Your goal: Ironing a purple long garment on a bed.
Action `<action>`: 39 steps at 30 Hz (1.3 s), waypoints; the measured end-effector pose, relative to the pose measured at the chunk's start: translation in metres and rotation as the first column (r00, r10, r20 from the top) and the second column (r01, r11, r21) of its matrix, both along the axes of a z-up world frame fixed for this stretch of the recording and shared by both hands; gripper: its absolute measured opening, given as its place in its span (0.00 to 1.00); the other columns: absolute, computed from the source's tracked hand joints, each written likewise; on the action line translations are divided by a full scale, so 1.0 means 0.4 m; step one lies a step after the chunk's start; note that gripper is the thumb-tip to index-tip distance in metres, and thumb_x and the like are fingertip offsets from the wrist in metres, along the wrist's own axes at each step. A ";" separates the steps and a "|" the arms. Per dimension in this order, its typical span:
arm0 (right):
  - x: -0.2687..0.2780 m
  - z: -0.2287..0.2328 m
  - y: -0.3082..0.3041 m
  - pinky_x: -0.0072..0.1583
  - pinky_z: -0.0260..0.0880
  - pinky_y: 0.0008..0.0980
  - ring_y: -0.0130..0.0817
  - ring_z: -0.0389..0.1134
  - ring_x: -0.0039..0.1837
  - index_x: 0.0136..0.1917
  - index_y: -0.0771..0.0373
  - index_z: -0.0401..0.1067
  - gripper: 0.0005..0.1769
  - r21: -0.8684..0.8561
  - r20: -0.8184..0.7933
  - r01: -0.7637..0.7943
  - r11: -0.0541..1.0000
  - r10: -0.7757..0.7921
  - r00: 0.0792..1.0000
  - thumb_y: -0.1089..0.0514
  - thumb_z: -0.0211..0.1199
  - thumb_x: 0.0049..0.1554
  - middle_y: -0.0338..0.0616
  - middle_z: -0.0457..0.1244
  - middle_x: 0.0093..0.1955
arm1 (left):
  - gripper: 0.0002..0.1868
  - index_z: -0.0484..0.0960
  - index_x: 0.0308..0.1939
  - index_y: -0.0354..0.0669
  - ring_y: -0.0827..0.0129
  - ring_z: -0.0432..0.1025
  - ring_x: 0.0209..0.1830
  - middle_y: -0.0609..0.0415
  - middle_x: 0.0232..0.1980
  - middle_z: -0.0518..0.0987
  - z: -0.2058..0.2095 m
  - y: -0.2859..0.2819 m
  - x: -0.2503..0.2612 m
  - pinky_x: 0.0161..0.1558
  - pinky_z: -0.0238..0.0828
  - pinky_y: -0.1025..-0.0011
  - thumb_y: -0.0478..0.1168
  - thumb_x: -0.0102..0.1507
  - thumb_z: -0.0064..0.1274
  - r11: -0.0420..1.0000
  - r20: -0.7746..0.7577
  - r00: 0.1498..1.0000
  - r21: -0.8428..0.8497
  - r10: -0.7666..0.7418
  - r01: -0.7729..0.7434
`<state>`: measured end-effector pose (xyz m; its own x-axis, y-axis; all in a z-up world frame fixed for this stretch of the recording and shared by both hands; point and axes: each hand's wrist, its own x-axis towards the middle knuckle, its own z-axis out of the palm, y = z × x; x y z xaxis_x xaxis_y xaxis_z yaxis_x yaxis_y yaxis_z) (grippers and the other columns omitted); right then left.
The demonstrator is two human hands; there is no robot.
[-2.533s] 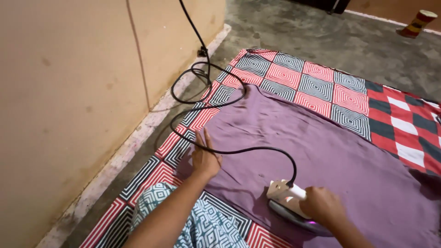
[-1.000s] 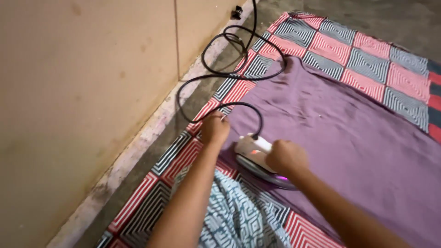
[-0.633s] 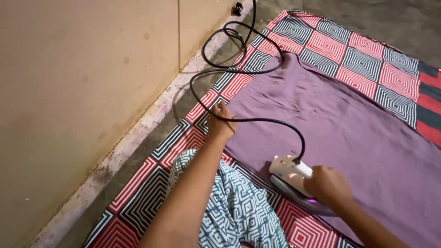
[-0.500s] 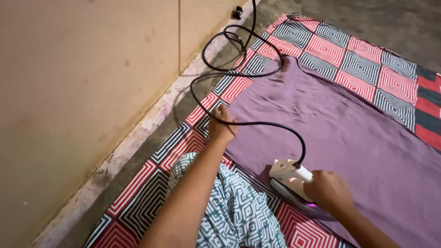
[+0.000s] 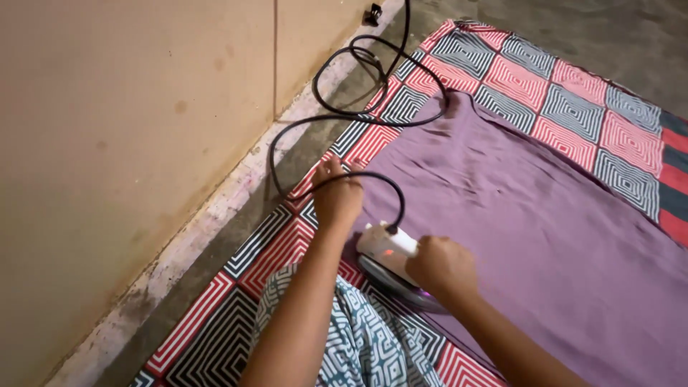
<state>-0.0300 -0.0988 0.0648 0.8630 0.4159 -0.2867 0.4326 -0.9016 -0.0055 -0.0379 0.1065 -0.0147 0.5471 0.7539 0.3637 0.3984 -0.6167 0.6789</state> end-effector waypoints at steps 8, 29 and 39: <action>0.092 -0.019 0.174 0.51 0.75 0.50 0.54 0.75 0.46 0.46 0.55 0.82 0.15 0.119 0.071 -0.116 0.986 0.108 0.992 0.52 0.58 0.50 0.57 0.71 0.44 | 0.16 0.80 0.46 0.33 0.42 0.72 0.51 0.36 0.47 0.80 0.011 0.068 0.016 0.56 0.66 0.49 0.45 0.65 0.48 0.998 0.185 0.981 -0.034 0.063 -0.058; 0.461 -0.021 0.195 0.54 0.73 0.52 0.57 0.73 0.52 0.50 0.57 0.82 0.18 -0.026 0.180 -0.118 0.993 0.120 0.976 0.49 0.60 0.52 0.58 0.71 0.50 | 0.16 0.79 0.45 0.35 0.43 0.73 0.49 0.38 0.45 0.80 -0.027 0.035 0.134 0.52 0.67 0.49 0.47 0.66 0.48 0.986 0.082 0.996 -0.167 0.045 -0.031; 0.218 -0.008 0.103 0.55 0.74 0.50 0.55 0.75 0.51 0.48 0.58 0.81 0.17 -0.061 0.063 -0.135 0.989 0.139 0.988 0.49 0.60 0.51 0.58 0.71 0.48 | 0.13 0.80 0.36 0.38 0.43 0.74 0.44 0.40 0.40 0.80 -0.055 0.048 0.110 0.47 0.69 0.48 0.45 0.64 0.50 0.998 0.085 0.994 0.010 0.066 -0.067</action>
